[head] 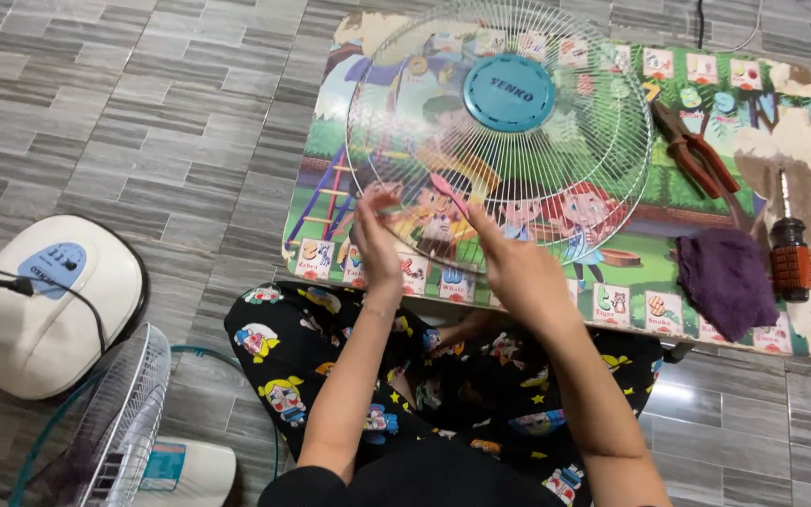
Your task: Repairing a fan grill by using a small tool to adjust or clean the wire mesh
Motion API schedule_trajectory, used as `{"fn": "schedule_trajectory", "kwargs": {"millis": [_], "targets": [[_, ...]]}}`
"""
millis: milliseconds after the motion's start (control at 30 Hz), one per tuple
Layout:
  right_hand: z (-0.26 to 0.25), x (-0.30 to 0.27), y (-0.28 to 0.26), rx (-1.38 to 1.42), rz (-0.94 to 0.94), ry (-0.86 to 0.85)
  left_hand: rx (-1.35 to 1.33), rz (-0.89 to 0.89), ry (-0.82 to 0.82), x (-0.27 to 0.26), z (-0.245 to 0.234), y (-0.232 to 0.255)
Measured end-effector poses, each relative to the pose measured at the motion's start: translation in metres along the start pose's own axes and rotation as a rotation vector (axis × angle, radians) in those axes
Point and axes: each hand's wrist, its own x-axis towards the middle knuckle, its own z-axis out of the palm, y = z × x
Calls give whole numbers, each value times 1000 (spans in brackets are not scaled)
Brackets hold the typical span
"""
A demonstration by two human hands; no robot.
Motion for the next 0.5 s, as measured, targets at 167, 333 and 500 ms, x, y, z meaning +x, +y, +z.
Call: {"fn": "schedule_trajectory", "kwargs": {"millis": [167, 333, 500], "targets": [[30, -18, -1, -87, -28, 7, 47, 46, -118, 0, -25, -19], [36, -52, -4, -150, -150, 73, 181, -7, -172, -25, -48, -26], [42, -46, 48, 28, -71, 42, 393, 2, -269, -73, -61, -25]]}}
